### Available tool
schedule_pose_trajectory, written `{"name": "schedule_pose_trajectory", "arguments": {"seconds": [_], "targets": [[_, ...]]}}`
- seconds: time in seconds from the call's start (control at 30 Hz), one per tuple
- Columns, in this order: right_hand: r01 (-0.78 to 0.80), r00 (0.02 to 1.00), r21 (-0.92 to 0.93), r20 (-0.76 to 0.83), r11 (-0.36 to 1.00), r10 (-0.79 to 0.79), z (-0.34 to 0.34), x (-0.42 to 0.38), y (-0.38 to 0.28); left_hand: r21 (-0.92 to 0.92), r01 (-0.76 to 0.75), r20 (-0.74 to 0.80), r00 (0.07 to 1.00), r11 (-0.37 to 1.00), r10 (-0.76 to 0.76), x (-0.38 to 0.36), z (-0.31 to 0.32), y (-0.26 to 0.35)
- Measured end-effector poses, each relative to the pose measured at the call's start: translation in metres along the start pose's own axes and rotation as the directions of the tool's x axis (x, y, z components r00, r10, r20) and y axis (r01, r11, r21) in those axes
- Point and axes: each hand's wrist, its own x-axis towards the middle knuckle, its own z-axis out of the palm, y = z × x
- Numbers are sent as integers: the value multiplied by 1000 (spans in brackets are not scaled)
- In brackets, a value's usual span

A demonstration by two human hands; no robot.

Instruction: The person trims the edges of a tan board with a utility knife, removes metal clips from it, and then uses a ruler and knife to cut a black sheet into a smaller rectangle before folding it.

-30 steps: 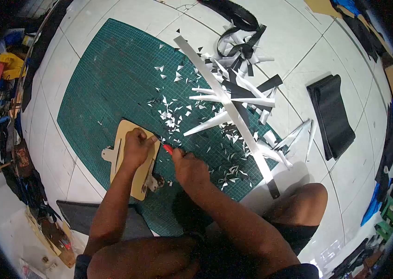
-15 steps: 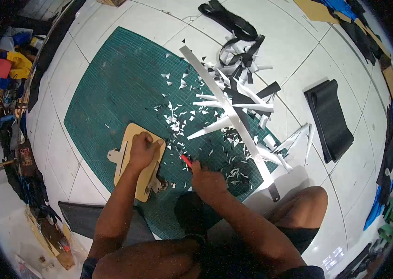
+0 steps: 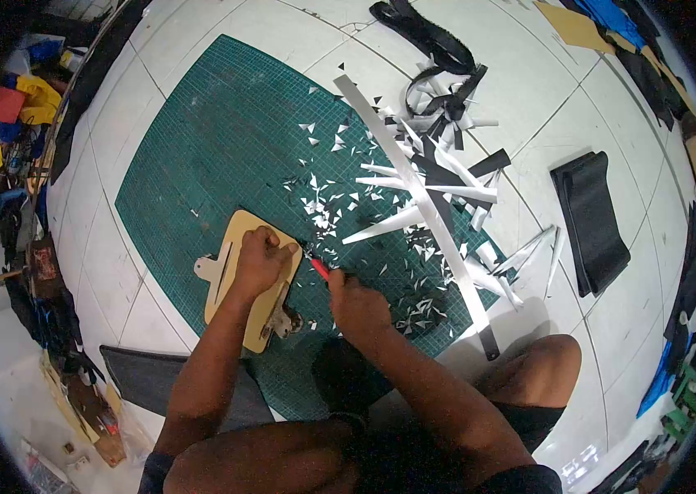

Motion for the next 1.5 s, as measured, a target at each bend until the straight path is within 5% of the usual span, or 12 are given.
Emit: {"name": "schedule_pose_trajectory", "arguments": {"seconds": [0.33,0.47,0.7,0.8,0.87,0.93,1.03,1.17,1.5], "targets": [[-44,989,-43,141,998,49,-14,3,-7,2,71,32,997,997,-71,1,2,2],[-33,993,-213,102,976,56,-17,-8,-10,39,33,-9,999,999,-33,5,1,-2],[-65,997,-49,43,997,67,-15,-16,-2,19,-4,7,1000,1000,3,1,0,-5],[-158,987,143,51,977,152,-13,-28,17,-324,-28,-17,1000,946,24,-1,-1,-33],[-151,988,255,-1,955,157,-24,-38,22,220,-284,-442,824,933,355,-13,-24,-58],[-238,971,264,60,935,230,-30,-39,15,500,107,-547,808,859,218,-36,-62,-41],[-201,979,226,69,953,190,-20,-39,4,182,103,-301,953,978,-44,-38,-75,-107],[-184,983,307,79,934,168,-12,-34,-6,74,264,-231,943,962,-241,-57,-78,-118],[-78,997,230,27,970,74,-7,-22,-6,23,296,-160,944,955,-289,-81,-71,-133]]}}
